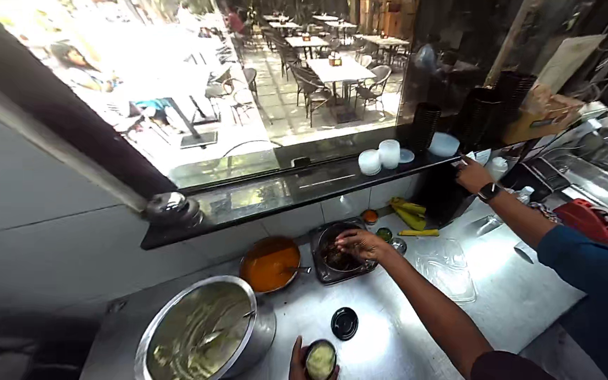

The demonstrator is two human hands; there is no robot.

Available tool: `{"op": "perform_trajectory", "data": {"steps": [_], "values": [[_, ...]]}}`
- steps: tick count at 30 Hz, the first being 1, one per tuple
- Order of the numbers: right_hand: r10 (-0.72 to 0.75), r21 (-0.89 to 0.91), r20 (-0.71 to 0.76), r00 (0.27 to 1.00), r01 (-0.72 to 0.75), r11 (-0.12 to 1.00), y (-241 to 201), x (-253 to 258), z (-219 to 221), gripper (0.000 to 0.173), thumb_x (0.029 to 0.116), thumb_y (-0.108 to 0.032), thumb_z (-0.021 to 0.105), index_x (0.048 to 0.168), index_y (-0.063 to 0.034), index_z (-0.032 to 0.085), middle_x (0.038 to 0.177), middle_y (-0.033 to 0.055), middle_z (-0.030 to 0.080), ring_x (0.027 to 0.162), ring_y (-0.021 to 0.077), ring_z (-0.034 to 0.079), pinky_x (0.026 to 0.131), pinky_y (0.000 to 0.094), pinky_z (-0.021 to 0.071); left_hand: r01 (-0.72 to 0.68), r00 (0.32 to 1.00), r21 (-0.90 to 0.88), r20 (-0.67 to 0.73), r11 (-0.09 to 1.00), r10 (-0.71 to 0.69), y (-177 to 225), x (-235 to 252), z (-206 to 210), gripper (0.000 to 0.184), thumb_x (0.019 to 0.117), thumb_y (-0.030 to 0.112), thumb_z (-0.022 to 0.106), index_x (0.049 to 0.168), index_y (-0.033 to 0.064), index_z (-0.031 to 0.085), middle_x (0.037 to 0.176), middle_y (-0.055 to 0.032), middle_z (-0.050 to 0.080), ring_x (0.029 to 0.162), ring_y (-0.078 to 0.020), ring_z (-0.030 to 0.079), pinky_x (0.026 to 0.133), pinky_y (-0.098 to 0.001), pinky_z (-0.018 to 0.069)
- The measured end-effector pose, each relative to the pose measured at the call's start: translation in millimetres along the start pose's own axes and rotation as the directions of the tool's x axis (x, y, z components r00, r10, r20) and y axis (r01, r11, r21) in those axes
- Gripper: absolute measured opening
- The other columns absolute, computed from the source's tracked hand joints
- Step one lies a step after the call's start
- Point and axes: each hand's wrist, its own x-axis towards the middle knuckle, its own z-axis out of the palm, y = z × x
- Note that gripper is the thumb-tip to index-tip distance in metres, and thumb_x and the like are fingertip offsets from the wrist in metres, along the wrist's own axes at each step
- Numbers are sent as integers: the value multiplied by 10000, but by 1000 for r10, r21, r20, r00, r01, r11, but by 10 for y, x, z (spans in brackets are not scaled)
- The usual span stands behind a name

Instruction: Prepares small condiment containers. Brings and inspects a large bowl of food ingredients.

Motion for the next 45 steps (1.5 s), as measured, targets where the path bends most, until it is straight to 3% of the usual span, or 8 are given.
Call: {"op": "perform_trajectory", "data": {"steps": [4,6,11,14,19,25,34,45], "values": [[-1,6,14,1000,1,1000,-97,-225,113,105,944,29,645,1026,-29,677,943,79,735,787,153,707,770,306,611,-96,995,-38,-10,995,96,30,399,138,1178,703,269,919,1589,-34,204,1329,-196,602,1203,-212,624,1048,-388,532],[-8,-41,11,1000,9,999,-170,-333,192,97,931,45,661,1006,-11,686,929,88,738,781,158,712,756,306,616,-114,993,-12,-2,993,114,72,640,211,1182,719,320,901,1608,15,183,1338,-177,605,1191,-212,635,1020,-403,551],[-68,-367,119,991,107,924,-364,-630,422,104,898,43,718,1002,52,715,891,118,736,766,170,707,769,351,622,-100,995,31,8,994,100,162,1141,374,1210,730,326,900,1637,165,117,1345,-141,612,1182,-260,644,989,-505,559],[-96,-590,194,976,194,784,-385,-783,606,87,875,28,752,957,50,733,840,120,732,724,161,690,727,339,609,-116,993,17,-23,993,116,277,1267,423,1224,713,266,917,1636,213,114,1346,-131,603,1157,-273,652,959,-524,566],[-116,-904,196,974,226,364,-348,-878,850,42,888,-50,755,925,-50,772,845,57,748,761,135,698,750,373,588,-145,988,36,-42,989,147,397,1371,470,1250,708,218,932,1635,242,94,1334,-120,599,1112,-280,664,912,-523,580],[-109,-965,172,979,190,183,-262,-815,932,68,902,-53,716,933,-62,776,879,75,753,825,188,716,804,428,581,-125,991,56,-38,991,127,369,1396,519,1249,713,232,930,1637,246,90,1329,-108,610,1100,-262,670,912,-506,583],[-57,-985,127,990,132,110,-262,-773,977,139,906,-27,680,967,-74,797,909,87,762,851,204,722,818,443,579,-134,990,58,-41,989,136,333,1396,512,1251,711,218,928,1639,235,88,1328,-92,610,1128,-236,660,946,-486,575],[-68,-973,173,983,181,146,-217,-765,963,115,886,-8,683,915,-69,775,864,66,746,806,190,706,777,435,577,-136,990,41,-37,990,138,341,1409,496,1214,733,235,912,1639,217,105,1323,-102,613,1130,-236,658,950,-486,571]]}}
